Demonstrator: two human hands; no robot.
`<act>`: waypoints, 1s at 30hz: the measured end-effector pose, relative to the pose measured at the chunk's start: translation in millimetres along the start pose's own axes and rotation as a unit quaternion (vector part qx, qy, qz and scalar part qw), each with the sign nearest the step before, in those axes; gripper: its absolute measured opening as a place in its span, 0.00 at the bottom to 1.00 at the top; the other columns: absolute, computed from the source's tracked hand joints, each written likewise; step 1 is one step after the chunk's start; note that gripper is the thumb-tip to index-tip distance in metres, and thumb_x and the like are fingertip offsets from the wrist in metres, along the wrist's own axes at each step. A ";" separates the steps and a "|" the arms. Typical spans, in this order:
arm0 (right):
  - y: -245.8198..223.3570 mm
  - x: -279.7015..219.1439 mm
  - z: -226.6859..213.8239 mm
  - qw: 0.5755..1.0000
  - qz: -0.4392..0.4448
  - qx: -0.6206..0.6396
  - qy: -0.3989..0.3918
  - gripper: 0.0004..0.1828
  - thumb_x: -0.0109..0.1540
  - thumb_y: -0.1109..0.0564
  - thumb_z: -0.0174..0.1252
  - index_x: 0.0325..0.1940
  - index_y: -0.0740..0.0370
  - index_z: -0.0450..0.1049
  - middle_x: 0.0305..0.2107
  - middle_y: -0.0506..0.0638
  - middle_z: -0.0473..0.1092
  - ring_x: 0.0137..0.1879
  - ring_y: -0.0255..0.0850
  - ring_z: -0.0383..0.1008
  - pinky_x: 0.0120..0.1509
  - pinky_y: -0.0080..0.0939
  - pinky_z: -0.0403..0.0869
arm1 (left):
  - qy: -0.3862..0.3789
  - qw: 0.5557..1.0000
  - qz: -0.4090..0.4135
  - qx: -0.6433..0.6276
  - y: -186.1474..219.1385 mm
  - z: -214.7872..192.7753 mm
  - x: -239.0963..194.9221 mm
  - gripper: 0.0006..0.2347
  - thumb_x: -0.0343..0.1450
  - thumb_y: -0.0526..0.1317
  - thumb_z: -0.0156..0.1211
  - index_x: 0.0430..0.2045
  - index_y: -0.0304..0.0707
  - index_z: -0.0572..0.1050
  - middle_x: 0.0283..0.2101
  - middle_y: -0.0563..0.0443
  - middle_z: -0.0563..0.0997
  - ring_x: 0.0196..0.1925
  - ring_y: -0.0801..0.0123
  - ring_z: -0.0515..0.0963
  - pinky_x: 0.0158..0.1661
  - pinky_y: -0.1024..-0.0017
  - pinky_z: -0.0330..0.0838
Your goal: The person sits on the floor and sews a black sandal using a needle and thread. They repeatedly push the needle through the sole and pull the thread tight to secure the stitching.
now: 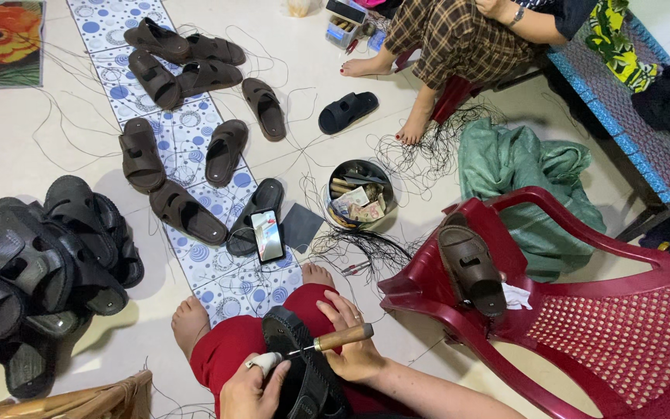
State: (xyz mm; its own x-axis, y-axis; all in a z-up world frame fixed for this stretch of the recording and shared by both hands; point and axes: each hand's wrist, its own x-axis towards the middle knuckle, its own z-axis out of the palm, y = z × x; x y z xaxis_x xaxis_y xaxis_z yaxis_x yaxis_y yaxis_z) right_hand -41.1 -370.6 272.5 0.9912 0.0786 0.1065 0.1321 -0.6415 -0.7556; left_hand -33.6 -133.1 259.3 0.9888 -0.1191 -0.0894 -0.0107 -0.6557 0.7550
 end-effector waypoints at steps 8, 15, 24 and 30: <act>0.7 -0.5 -0.1 1.000 0.011 0.004 -0.012 0.39 0.60 0.52 0.60 0.75 0.54 0.58 0.74 0.54 0.51 0.80 0.54 0.50 0.78 0.64 0.55 | -0.008 1.000 0.002 -0.009 -17.5 -16.7 8.4 0.13 0.63 0.56 0.68 0.32 0.54 0.87 0.36 0.67 0.88 0.35 0.76 0.87 0.36 0.74 0.80; 0.8 2.0 0.2 0.999 -0.040 -0.012 0.027 0.36 0.61 0.48 0.59 0.73 0.59 0.61 0.72 0.59 0.55 0.77 0.56 0.56 0.78 0.62 0.59 | -0.003 0.991 -0.108 0.077 -73.2 -52.4 15.1 0.17 0.60 0.61 0.67 0.37 0.63 0.88 0.45 0.61 0.88 0.50 0.75 0.86 0.52 0.79 0.74; -1.9 1.8 -1.7 1.000 -0.013 0.007 0.007 0.37 0.59 0.57 0.60 0.73 0.60 0.61 0.73 0.55 0.53 0.79 0.53 0.52 0.79 0.60 0.58 | 0.065 0.961 -0.224 0.148 -120.4 -121.8 28.4 0.15 0.66 0.53 0.71 0.42 0.49 0.86 0.54 0.53 0.83 0.55 0.67 0.82 0.58 0.74 0.71; -4.3 3.1 -1.5 1.000 -0.016 0.016 -0.002 0.38 0.61 0.55 0.60 0.75 0.56 0.58 0.74 0.56 0.52 0.79 0.56 0.52 0.79 0.65 0.56 | 0.249 0.957 -0.092 0.115 -152.8 -129.7 14.0 0.11 0.76 0.37 0.76 0.42 0.26 0.81 0.51 0.37 0.77 0.55 0.51 0.77 0.61 0.62 0.69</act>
State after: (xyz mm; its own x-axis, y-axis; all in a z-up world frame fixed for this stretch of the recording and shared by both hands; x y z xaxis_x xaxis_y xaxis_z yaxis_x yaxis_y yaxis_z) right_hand -38.6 -368.7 277.0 0.9866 0.1012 0.1278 0.1630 -0.6143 -0.7720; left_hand 1.1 62.2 226.9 0.9244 0.3478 0.1567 0.1954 -0.7844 0.5887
